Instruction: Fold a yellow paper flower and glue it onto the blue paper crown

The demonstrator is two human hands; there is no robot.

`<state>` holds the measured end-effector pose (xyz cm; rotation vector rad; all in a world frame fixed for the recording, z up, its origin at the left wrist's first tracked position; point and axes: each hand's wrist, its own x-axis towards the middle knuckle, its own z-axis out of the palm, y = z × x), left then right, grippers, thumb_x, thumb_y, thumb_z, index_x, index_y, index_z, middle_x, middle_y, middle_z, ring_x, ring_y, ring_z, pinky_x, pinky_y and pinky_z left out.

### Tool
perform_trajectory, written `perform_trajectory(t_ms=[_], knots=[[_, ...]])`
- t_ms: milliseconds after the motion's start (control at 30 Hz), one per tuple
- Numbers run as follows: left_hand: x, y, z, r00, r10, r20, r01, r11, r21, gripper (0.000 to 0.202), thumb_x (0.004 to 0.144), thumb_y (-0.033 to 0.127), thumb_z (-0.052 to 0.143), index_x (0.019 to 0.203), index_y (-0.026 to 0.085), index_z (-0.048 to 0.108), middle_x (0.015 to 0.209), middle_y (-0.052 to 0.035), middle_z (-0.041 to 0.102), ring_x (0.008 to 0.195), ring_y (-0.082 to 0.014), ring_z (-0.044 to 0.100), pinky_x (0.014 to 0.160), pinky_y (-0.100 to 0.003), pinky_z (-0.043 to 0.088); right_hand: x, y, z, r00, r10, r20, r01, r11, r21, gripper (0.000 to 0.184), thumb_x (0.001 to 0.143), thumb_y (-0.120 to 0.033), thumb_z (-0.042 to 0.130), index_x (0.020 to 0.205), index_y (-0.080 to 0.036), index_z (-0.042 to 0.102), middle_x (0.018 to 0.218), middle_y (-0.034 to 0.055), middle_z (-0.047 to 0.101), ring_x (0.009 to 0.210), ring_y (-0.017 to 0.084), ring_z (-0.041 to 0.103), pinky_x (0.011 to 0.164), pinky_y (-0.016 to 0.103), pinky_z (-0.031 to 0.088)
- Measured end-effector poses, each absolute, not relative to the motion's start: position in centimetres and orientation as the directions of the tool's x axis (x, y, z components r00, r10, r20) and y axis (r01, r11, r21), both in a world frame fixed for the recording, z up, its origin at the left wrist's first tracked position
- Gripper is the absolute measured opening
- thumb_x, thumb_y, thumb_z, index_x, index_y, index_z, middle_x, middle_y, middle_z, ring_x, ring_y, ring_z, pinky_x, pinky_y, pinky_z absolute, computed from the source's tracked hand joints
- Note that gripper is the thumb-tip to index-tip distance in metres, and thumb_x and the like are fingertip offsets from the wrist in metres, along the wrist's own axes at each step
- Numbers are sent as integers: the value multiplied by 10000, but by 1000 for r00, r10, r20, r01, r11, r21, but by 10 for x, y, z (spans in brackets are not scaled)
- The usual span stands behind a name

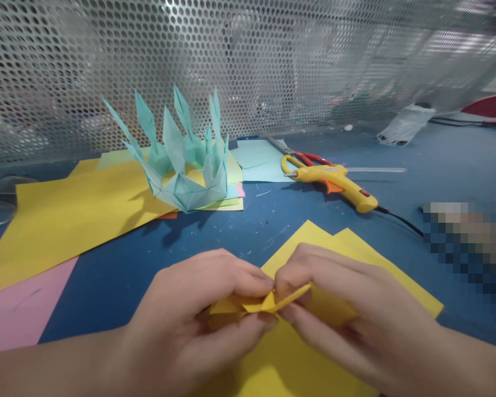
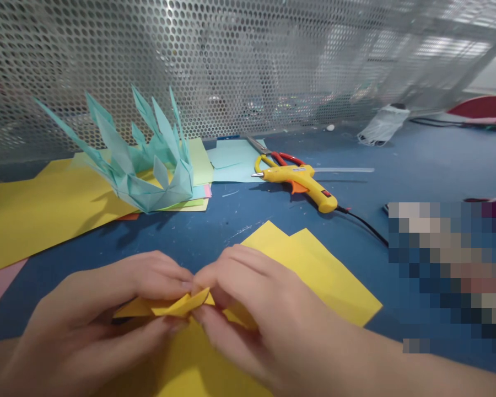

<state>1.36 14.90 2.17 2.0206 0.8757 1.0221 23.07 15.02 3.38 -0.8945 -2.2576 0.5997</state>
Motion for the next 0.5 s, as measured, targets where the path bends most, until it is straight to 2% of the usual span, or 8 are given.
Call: perform_trajectory(t_ms=[67,133,233,367,433,500], knots=[[13,149,20,443,830,339,278,-487,828,171,818,125,804,929,253,780,912,60,840,751,-83,768,689,-77,559,231,151,34,-566,777,276,419,560,-715,198,910,-59,552,828,-228,613,732,-49,668,629,75,634,564,140,503],[12,148,19,404,853,330,260,-453,853,167,805,132,821,891,267,775,901,88,838,751,-69,769,712,-52,547,231,151,33,-546,818,178,405,444,-799,202,930,-96,563,783,-234,586,721,-58,656,626,75,616,566,137,495],[13,148,20,358,888,289,258,-392,883,170,789,137,836,833,282,760,906,100,831,794,-76,773,746,-65,555,232,151,32,-523,850,72,397,317,-861,203,922,-152,594,737,-231,576,695,-52,637,620,94,601,555,164,486],[16,151,21,350,887,303,242,-397,885,159,805,139,819,794,284,757,917,88,815,821,-86,760,754,-101,566,232,155,31,-533,843,74,358,304,-883,139,945,-235,644,810,-223,669,758,-16,690,678,128,639,602,219,511],[16,152,22,370,874,316,245,-420,874,173,819,113,787,811,285,769,920,83,809,828,-84,754,761,-109,563,231,156,29,-527,842,114,313,317,-895,125,951,-248,657,828,-233,674,775,-17,693,679,131,636,596,221,501],[16,153,21,384,865,323,252,-434,865,187,821,94,765,806,281,769,914,83,804,827,-78,745,763,-105,552,231,155,28,-501,860,97,310,282,-908,148,944,-252,644,797,-233,652,776,-10,677,690,144,629,593,233,491]])
